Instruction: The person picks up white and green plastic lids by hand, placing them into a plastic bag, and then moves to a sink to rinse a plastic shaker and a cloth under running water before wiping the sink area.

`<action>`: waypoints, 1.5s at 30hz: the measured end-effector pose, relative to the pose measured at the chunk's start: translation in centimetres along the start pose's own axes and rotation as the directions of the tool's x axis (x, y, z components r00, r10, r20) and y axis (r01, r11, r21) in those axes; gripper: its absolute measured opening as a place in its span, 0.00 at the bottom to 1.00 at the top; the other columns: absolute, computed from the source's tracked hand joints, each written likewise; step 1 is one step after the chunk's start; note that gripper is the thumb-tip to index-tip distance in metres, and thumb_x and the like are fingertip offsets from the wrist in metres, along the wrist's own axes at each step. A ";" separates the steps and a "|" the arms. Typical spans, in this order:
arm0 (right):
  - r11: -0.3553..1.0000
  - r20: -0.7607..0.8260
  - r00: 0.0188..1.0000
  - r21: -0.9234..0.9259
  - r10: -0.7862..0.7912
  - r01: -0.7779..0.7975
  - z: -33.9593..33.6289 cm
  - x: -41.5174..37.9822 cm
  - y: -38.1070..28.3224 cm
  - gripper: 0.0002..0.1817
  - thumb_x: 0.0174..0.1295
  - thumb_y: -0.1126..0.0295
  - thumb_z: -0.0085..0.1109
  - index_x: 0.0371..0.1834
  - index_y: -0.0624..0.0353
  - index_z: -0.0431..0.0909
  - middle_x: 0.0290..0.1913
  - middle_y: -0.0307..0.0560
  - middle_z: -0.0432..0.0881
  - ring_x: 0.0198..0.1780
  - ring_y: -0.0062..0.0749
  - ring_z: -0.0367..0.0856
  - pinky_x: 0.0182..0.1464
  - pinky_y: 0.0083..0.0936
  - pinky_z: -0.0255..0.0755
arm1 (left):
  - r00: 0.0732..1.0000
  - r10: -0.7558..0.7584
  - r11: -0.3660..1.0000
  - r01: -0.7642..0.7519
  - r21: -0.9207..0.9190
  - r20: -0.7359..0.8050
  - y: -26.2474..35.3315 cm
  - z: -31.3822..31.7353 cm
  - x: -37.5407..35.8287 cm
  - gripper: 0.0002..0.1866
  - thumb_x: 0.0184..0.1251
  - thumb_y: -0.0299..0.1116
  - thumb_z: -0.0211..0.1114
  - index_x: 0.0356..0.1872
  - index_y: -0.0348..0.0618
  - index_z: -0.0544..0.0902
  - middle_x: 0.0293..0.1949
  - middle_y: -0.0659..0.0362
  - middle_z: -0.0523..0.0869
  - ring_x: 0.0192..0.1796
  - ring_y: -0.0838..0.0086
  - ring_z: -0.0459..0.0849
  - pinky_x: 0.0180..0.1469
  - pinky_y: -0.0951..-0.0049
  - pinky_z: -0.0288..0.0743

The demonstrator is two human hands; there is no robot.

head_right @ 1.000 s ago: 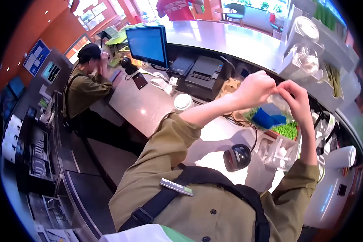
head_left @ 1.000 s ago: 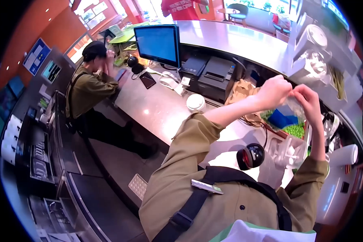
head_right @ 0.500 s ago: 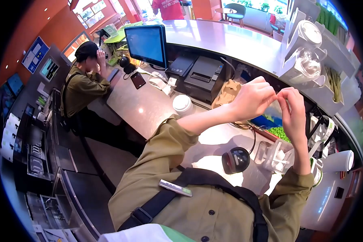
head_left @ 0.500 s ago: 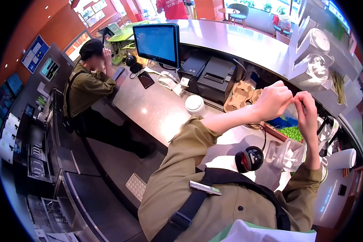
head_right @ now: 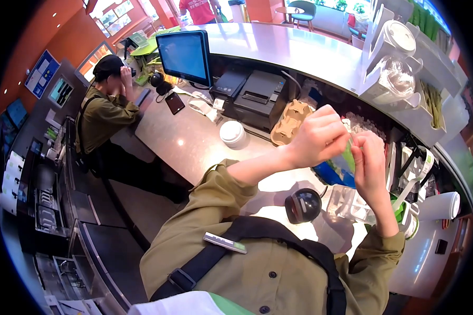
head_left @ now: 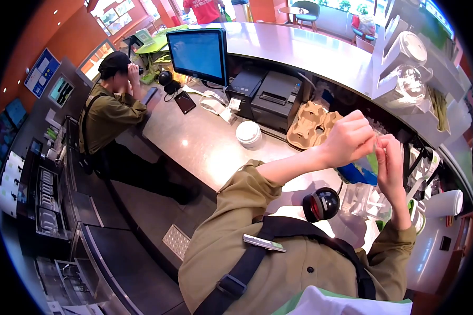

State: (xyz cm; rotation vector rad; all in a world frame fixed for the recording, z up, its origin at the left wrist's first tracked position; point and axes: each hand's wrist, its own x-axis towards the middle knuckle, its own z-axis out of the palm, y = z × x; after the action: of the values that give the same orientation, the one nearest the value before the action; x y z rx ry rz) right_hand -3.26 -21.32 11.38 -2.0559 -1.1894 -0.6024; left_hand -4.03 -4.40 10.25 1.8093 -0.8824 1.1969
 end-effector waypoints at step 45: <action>-0.089 0.258 0.379 0.908 0.889 -0.409 6.8 -2.1 29.5 0.09 0.63 0.70 0.46 0.38 0.66 0.71 0.34 0.50 0.76 0.36 0.36 0.79 0.41 0.30 0.77 | 0.662 -0.406 0.462 0.744 -0.483 0.630 0.6 -5.9 -6.8 0.14 0.61 0.20 0.49 0.46 0.36 0.78 0.37 0.56 0.80 0.37 0.74 0.76 0.43 0.78 0.69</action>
State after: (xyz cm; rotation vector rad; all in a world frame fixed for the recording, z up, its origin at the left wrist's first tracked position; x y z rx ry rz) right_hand 22.00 -27.85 -4.03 -1.0559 0.1359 0.1925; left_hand -9.02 1.43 5.49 1.4851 -0.6862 -0.0810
